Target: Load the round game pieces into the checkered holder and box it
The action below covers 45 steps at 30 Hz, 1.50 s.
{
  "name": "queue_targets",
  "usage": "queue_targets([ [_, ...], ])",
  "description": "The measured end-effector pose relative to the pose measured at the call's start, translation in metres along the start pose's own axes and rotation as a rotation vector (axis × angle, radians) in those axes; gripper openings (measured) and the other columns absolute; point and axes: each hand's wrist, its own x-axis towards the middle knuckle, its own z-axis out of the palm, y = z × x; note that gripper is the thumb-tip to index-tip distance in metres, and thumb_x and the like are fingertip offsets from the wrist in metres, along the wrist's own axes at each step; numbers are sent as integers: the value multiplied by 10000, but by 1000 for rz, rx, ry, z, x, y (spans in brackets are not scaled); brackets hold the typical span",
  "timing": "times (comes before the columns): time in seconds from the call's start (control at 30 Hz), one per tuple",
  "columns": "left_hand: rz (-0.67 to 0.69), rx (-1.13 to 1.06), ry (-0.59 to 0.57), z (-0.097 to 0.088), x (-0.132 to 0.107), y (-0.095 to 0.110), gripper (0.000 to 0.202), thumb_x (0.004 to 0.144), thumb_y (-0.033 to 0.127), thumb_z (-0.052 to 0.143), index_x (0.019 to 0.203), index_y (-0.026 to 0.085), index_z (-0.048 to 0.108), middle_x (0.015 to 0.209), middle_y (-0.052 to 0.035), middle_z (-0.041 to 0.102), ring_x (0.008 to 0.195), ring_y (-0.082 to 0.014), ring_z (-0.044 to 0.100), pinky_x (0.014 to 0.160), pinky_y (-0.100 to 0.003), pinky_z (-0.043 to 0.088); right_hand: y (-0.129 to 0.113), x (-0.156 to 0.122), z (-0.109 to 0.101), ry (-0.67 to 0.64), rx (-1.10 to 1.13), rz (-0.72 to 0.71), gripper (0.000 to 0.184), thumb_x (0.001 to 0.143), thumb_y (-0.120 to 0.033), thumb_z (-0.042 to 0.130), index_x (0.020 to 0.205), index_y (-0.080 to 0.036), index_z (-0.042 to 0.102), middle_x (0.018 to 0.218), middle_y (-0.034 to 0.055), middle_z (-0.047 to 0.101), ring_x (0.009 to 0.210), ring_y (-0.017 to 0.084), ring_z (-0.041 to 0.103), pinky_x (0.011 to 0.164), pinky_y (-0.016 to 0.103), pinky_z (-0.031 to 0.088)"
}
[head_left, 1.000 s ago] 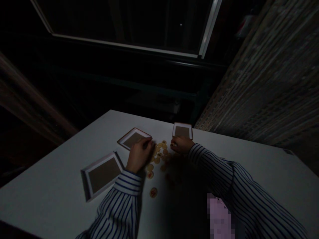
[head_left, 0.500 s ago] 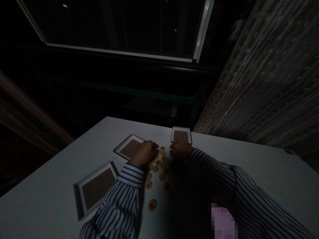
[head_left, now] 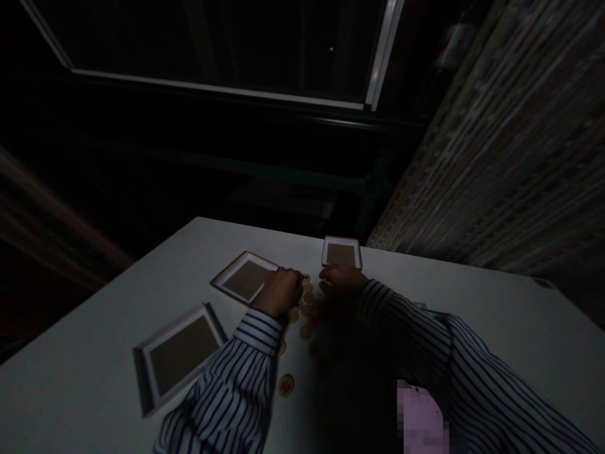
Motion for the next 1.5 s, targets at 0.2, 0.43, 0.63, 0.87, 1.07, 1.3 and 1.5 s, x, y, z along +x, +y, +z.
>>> queue_targets([
  [0.2,-18,-2,44,3,0,-2,269,791,272,413,853,170,654,807,-117,663,823,-222,593,745,-316,399,1,0,1,8,7,-7,307,820,-329,396,1040,-210,574,1099,86,588,1011,219,541,782,329,420],
  [0.43,30,-301,121,-3,1,-14,301,814,350,403,917,198,643,878,-84,674,822,-201,604,741,-291,413,5,-2,0,25,30,-13,318,829,-385,401,1025,-205,575,1064,81,607,953,219,566,742,317,425],
  [0.63,-25,-699,189,-8,2,-25,346,779,413,461,952,167,632,934,-73,670,870,-207,598,779,-302,433,5,-5,-1,43,37,-5,316,830,-394,404,1031,-212,567,1134,78,580,988,221,551,748,321,424],
  [0.87,-156,-1015,189,-24,-3,-23,382,723,401,558,993,136,610,890,-68,668,823,-189,598,720,-297,460,3,-4,-2,68,41,-3,296,811,-366,431,1023,-210,567,1098,72,594,930,207,567,704,295,418],
  [1.07,-199,-1304,115,-27,-7,-22,402,712,381,594,1043,152,575,923,-70,656,805,-166,615,678,-271,474,-1,-6,-7,89,56,-6,308,798,-309,453,1064,-196,559,1032,69,611,912,185,560,727,274,401],
  [1.3,-188,-1351,105,-26,-6,-25,347,737,351,582,1021,152,581,919,-59,661,787,-135,621,708,-261,481,-4,-7,-11,73,84,-3,307,798,-295,445,1063,-196,565,1040,66,611,920,188,556,730,277,396],
  [1.5,-212,-1363,72,-28,-7,-24,357,740,341,582,1041,150,574,950,-71,662,801,-141,628,708,-261,488,-6,-8,-14,54,86,10,304,801,-290,445,1064,-196,567,1046,70,607,911,186,557,733,276,391],
])
